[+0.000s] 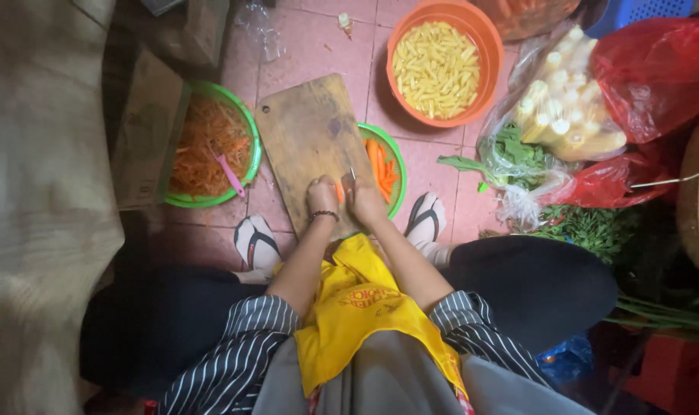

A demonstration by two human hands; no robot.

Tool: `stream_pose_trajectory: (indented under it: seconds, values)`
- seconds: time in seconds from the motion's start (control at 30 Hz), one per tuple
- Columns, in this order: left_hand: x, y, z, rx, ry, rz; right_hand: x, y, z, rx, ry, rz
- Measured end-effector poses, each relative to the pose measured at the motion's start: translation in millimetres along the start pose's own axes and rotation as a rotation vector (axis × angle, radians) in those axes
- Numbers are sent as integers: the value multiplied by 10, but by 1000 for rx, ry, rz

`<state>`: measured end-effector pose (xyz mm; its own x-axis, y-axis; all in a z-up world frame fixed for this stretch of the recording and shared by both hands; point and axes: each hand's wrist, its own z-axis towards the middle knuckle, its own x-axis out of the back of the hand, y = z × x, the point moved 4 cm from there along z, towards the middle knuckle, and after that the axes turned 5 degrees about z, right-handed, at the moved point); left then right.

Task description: The recorder is using a peeler to slice strips from a carrot on a wooden cutting board.

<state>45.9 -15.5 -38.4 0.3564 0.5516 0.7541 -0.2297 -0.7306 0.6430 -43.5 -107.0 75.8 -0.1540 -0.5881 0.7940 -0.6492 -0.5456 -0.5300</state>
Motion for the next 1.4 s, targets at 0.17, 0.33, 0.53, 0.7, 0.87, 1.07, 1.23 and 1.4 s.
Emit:
stream_pose_trajectory:
  seconds: [0.17, 0.33, 0.53, 0.7, 0.87, 1.07, 1.23, 1.4]
  values:
    - [236, 160, -72, -64, 19, -84, -184, 67, -25, 87, 116, -83]
    - [164, 105, -61, -24, 45, -110, -162, -23, -16, 50, 47, -160]
    - [47, 45, -37, -47, 56, -86, -10, -261, -49, 155, 123, -199]
    - [-29, -31, -13, -3, 31, -114, -296, -81, -23, 113, 36, -176]
    - [-146, -76, 72, -57, 38, 24, -289, -102, -32, 52, 55, -159]
    - [-116, -182, 83, -80, 44, 67, -258, 21, -70, -28, 22, -106]
    - [780, 36, 60, 188, -19, 477, -124, -212, -242, -1, 82, 14]
    - [701, -588, 131, 432, -35, 120, -386, -327, -291, 110, -25, 19]
